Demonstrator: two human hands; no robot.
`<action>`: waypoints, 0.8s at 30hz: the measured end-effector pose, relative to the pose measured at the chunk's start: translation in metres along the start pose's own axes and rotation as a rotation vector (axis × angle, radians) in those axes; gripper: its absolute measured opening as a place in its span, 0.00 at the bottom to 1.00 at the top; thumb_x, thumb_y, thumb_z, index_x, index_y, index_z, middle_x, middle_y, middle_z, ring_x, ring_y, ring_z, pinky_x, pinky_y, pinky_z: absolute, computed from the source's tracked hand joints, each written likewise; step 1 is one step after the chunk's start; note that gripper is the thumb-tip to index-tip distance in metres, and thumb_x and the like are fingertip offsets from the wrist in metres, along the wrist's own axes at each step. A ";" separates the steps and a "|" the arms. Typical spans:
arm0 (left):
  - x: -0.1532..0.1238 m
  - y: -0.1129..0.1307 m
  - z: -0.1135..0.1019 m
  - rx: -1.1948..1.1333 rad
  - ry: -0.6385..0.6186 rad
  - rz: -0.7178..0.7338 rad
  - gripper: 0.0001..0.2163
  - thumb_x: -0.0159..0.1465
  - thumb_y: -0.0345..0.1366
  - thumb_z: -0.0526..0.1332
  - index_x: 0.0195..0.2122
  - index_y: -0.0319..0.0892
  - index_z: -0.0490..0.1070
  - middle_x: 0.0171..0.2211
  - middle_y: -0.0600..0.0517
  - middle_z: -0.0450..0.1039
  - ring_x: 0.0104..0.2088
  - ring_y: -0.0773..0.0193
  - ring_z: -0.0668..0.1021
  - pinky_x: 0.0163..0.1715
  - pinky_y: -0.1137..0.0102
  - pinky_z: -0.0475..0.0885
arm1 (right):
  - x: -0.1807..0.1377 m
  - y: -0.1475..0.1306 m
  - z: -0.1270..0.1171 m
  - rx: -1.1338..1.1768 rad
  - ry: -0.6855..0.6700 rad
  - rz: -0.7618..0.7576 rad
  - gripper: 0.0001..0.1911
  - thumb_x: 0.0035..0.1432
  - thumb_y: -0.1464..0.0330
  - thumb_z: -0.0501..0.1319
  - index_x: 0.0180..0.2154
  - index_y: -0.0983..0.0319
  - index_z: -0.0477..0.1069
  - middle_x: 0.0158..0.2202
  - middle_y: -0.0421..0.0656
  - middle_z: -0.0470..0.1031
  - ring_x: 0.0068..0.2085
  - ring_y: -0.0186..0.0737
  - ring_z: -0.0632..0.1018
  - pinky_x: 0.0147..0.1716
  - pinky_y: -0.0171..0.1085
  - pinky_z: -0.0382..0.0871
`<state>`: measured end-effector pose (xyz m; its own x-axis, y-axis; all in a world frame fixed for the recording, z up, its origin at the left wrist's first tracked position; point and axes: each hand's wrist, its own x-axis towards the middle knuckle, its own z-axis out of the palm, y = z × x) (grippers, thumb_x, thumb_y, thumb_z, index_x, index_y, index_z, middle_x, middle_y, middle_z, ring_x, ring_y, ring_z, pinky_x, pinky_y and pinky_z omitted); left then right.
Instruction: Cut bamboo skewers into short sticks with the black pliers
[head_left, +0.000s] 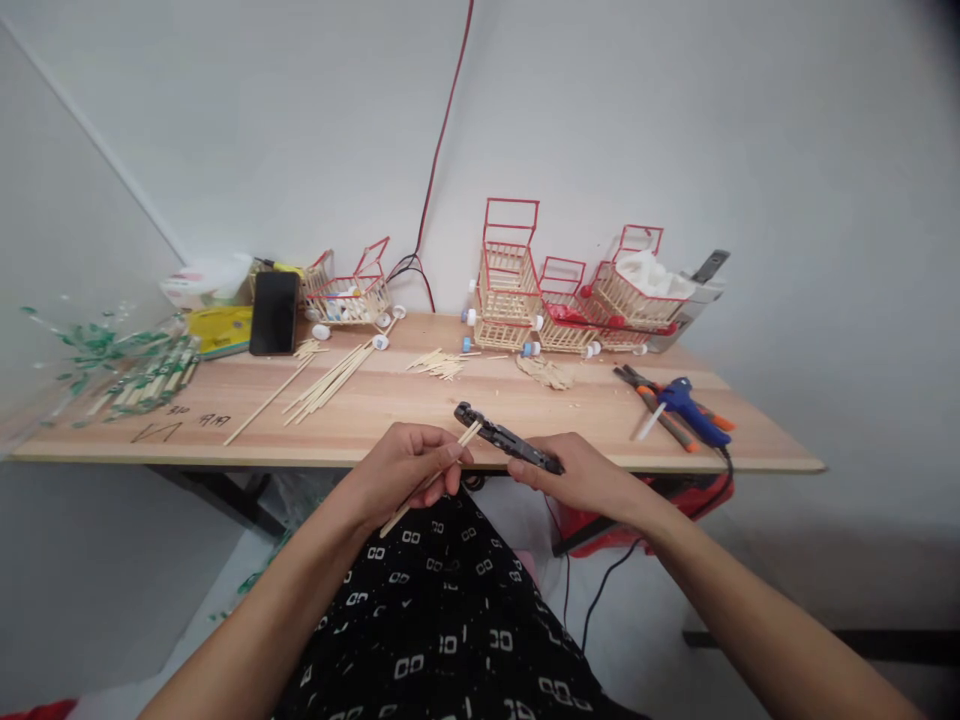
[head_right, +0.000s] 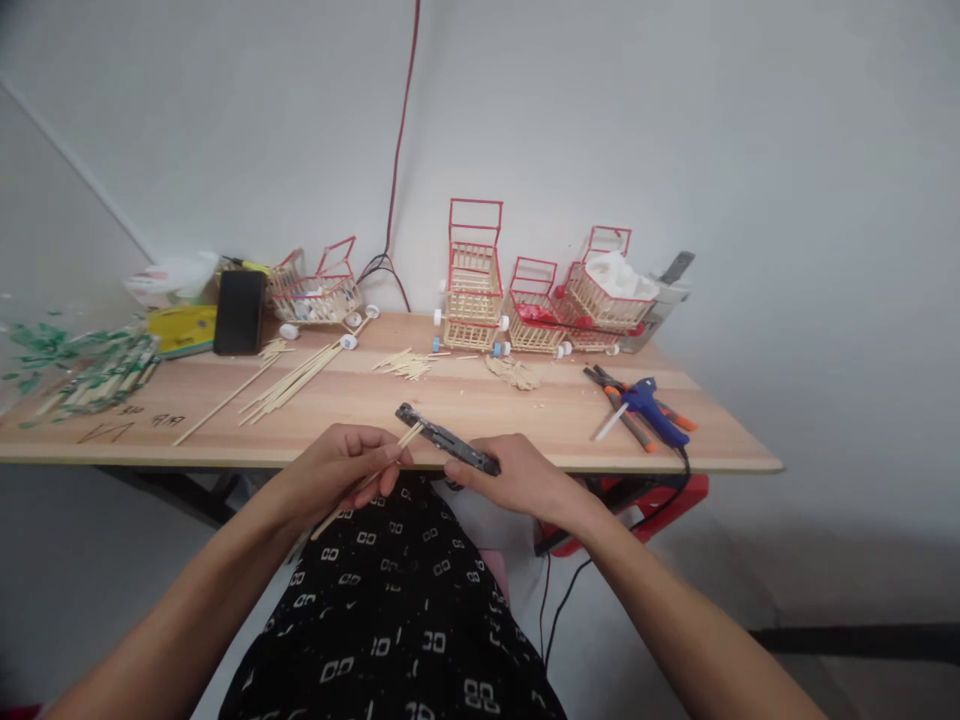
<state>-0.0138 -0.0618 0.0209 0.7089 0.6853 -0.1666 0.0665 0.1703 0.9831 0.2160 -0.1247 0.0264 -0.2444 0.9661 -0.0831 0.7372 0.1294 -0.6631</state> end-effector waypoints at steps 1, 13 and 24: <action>0.000 0.000 0.000 0.000 -0.003 0.003 0.14 0.59 0.45 0.62 0.31 0.37 0.72 0.19 0.56 0.69 0.14 0.77 0.63 0.12 0.80 0.53 | 0.000 0.000 0.000 0.002 0.001 -0.001 0.24 0.60 0.49 0.53 0.32 0.62 0.73 0.30 0.42 0.75 0.31 0.39 0.72 0.30 0.34 0.61; -0.003 0.001 0.006 0.076 0.073 0.003 0.13 0.61 0.43 0.60 0.32 0.36 0.73 0.20 0.55 0.69 0.14 0.76 0.64 0.13 0.80 0.54 | -0.003 -0.006 0.006 -0.141 0.123 0.012 0.24 0.61 0.49 0.53 0.32 0.62 0.72 0.31 0.45 0.76 0.33 0.42 0.74 0.31 0.36 0.60; -0.004 -0.003 0.021 0.114 0.115 0.050 0.11 0.61 0.42 0.59 0.31 0.37 0.71 0.18 0.56 0.69 0.13 0.76 0.64 0.12 0.80 0.55 | -0.009 0.001 0.009 -0.314 0.186 -0.006 0.23 0.61 0.49 0.53 0.28 0.62 0.67 0.28 0.44 0.72 0.30 0.39 0.70 0.30 0.35 0.57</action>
<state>-0.0021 -0.0796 0.0204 0.6285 0.7687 -0.1188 0.1171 0.0575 0.9915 0.2132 -0.1349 0.0196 -0.1513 0.9856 0.0762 0.9007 0.1692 -0.4002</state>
